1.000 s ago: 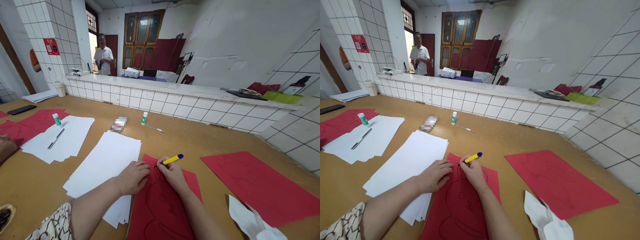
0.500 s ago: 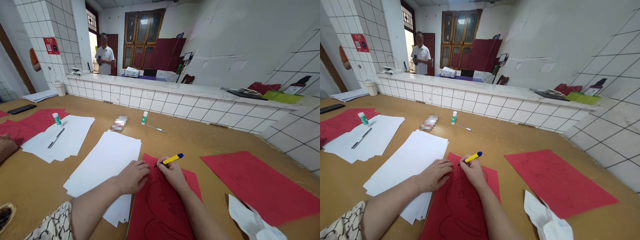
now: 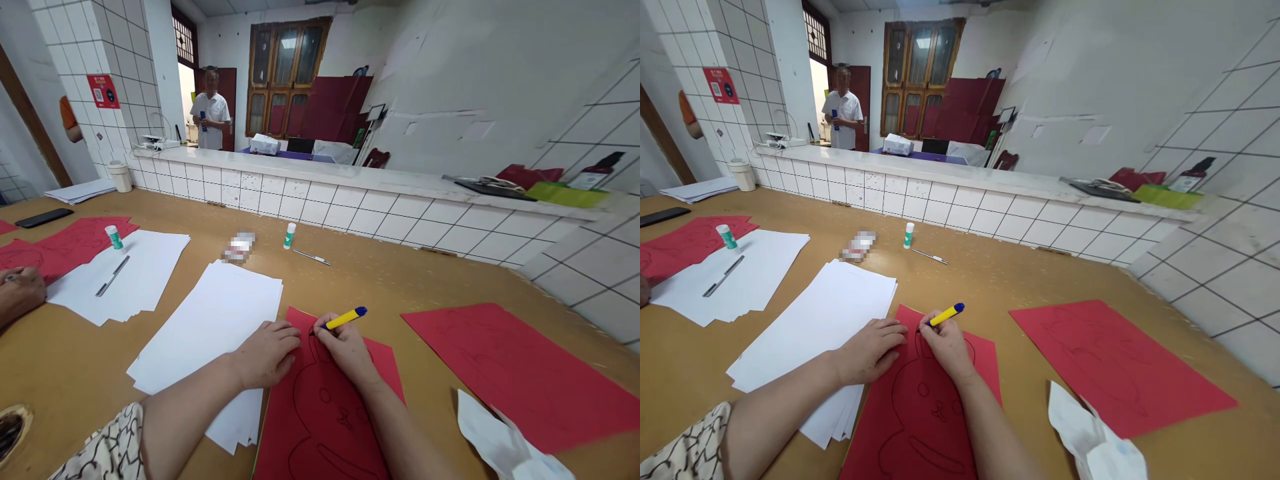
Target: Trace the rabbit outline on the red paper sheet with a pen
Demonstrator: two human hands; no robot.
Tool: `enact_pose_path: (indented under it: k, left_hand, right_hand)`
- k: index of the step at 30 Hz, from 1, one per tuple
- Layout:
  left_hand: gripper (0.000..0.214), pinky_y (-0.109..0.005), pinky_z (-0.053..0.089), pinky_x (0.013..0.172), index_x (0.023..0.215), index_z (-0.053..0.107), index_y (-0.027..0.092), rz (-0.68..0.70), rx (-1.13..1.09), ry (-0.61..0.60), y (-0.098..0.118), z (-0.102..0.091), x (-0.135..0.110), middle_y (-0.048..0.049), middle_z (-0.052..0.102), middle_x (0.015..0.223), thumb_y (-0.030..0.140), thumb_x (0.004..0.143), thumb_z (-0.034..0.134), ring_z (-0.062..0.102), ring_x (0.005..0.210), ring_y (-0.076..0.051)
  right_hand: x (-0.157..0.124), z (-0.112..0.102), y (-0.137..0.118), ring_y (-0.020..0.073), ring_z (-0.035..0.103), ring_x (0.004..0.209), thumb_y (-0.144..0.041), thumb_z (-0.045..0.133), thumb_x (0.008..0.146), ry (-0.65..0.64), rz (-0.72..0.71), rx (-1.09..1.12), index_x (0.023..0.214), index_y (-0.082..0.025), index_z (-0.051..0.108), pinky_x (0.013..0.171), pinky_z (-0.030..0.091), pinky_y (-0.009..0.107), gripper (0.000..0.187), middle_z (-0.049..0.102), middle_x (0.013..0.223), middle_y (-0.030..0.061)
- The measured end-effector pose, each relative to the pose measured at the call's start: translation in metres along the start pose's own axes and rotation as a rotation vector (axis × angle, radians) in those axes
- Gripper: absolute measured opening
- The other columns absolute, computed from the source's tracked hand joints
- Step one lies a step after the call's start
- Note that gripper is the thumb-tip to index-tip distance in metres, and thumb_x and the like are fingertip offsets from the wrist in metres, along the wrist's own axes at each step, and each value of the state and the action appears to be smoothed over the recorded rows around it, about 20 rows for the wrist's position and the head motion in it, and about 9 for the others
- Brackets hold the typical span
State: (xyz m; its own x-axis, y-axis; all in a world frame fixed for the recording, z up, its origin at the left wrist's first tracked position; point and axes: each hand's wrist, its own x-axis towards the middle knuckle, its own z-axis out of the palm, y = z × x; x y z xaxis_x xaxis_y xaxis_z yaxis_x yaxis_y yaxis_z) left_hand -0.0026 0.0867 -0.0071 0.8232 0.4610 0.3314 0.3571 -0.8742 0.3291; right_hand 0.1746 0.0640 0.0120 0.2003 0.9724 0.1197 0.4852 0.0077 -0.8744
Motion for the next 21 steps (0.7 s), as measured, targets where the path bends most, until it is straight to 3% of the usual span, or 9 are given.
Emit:
enact_pose_path:
  k: [21]
  left_hand:
    - [0.025,-0.036,0.04,0.087,0.099,0.051,0.018,-0.002,-0.006,-0.006,-0.0006,0.001,0.0,-0.0068,0.054,0.117,0.012,0.075,0.045,0.043,0.111,-0.022]
  right_hand:
    - [-0.0013,-0.0004,-0.0034,0.0131,0.042,0.054,-0.025,0.047,0.056,-0.008,0.023,0.017,0.056,-0.02,0.051,0.054,0.036,0.026,0.006,0.047,0.052,-0.0028]
